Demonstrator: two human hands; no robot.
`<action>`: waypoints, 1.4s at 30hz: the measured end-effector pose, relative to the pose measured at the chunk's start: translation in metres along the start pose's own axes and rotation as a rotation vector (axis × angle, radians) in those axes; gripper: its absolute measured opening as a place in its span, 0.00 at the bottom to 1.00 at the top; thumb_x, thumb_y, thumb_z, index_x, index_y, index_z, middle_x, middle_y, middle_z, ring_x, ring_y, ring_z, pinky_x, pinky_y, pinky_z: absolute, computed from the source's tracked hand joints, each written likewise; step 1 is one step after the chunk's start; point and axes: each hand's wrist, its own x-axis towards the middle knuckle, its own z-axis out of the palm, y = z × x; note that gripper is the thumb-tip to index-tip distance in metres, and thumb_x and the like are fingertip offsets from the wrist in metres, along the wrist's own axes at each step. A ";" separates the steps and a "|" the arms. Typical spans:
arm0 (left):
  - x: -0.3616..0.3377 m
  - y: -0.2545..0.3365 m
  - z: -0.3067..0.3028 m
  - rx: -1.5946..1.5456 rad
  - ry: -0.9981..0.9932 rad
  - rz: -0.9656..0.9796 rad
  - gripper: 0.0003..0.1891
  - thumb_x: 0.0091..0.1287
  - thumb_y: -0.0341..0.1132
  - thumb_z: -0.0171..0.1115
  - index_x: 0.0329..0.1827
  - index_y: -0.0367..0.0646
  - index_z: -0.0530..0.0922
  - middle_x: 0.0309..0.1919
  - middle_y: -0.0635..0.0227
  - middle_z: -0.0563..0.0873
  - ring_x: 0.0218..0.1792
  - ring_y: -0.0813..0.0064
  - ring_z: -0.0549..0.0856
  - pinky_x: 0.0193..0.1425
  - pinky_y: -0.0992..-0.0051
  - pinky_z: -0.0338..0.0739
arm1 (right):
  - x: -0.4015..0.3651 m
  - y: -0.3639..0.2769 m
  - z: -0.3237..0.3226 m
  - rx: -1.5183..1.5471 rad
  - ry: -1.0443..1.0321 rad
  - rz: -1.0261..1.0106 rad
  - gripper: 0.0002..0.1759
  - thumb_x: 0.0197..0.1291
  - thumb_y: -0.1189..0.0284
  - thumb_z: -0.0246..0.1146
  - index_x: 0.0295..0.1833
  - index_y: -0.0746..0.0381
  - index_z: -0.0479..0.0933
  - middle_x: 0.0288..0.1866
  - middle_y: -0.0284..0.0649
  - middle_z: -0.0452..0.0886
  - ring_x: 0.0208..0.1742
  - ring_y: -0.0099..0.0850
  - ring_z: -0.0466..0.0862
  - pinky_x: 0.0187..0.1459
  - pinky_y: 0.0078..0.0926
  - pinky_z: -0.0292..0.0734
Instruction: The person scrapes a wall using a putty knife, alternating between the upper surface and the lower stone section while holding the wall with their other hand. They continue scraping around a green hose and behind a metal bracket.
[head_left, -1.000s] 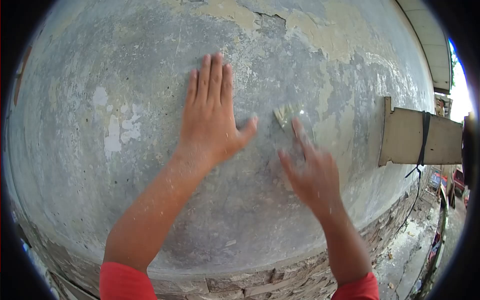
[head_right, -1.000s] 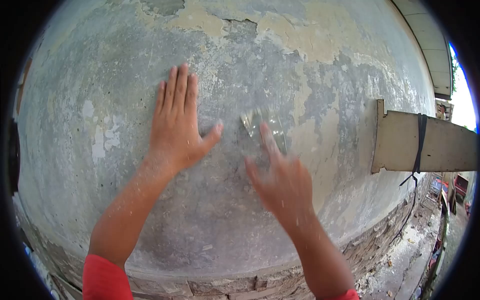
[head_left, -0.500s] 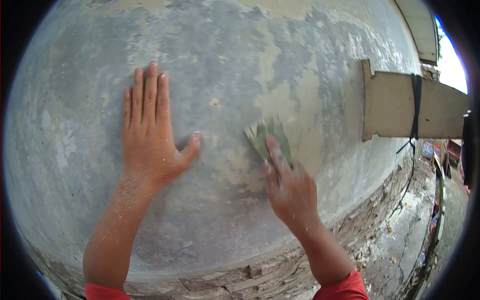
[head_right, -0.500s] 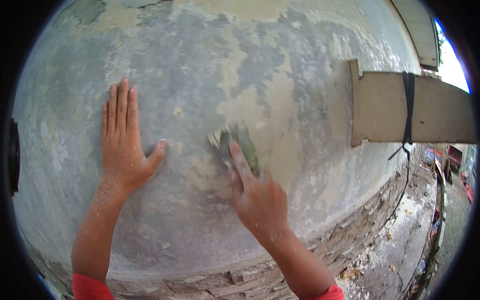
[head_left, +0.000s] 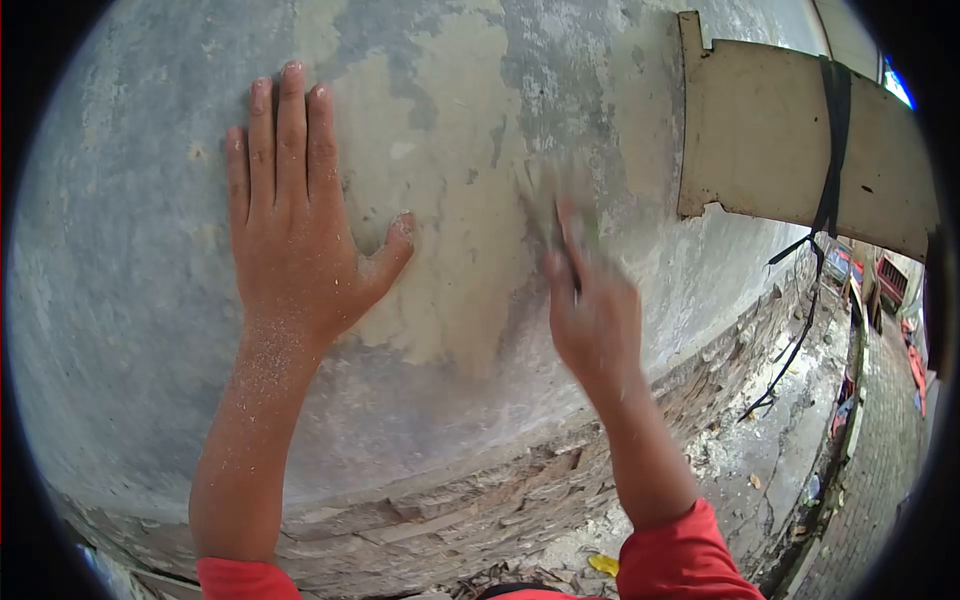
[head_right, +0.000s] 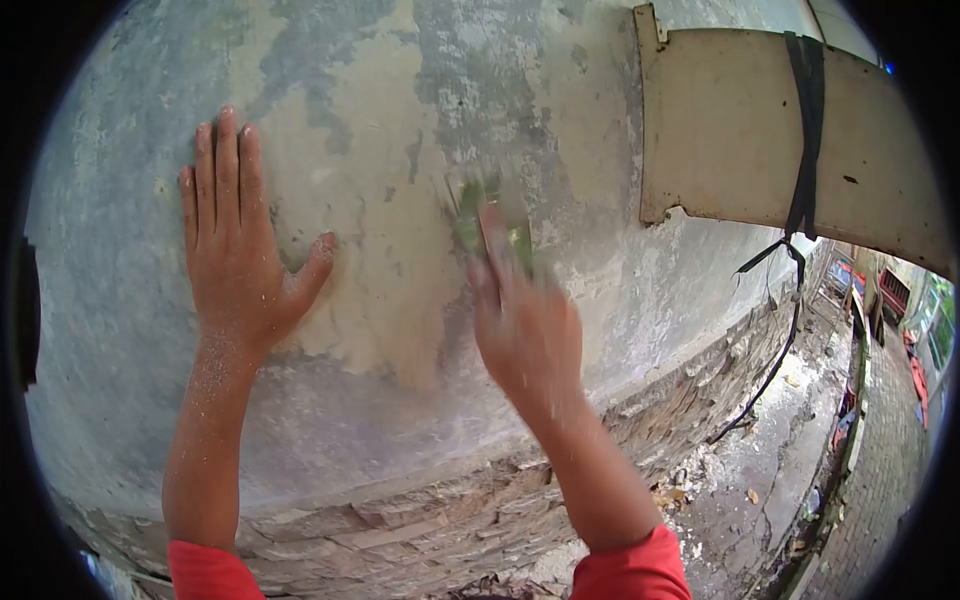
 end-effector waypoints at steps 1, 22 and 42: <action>-0.001 0.004 0.001 -0.001 -0.004 -0.008 0.49 0.56 0.50 0.64 0.78 0.40 0.51 0.79 0.57 0.51 0.79 0.58 0.49 0.80 0.53 0.43 | -0.027 0.016 0.006 0.075 -0.035 -0.003 0.28 0.71 0.61 0.54 0.75 0.48 0.62 0.40 0.47 0.84 0.30 0.42 0.82 0.28 0.34 0.79; -0.005 0.002 -0.001 -0.124 0.059 -0.023 0.51 0.47 0.47 0.62 0.77 0.40 0.55 0.78 0.57 0.56 0.78 0.58 0.53 0.80 0.54 0.45 | 0.037 -0.071 -0.003 0.044 0.029 -0.116 0.27 0.69 0.63 0.56 0.73 0.45 0.66 0.43 0.51 0.83 0.35 0.47 0.84 0.33 0.39 0.78; -0.005 -0.061 0.048 0.210 0.719 0.307 0.45 0.55 0.54 0.62 0.77 0.53 0.58 0.77 0.73 0.59 0.78 0.66 0.54 0.80 0.54 0.46 | -0.025 -0.107 0.005 0.023 -0.010 0.145 0.24 0.70 0.60 0.57 0.70 0.49 0.70 0.24 0.52 0.76 0.26 0.46 0.78 0.35 0.36 0.74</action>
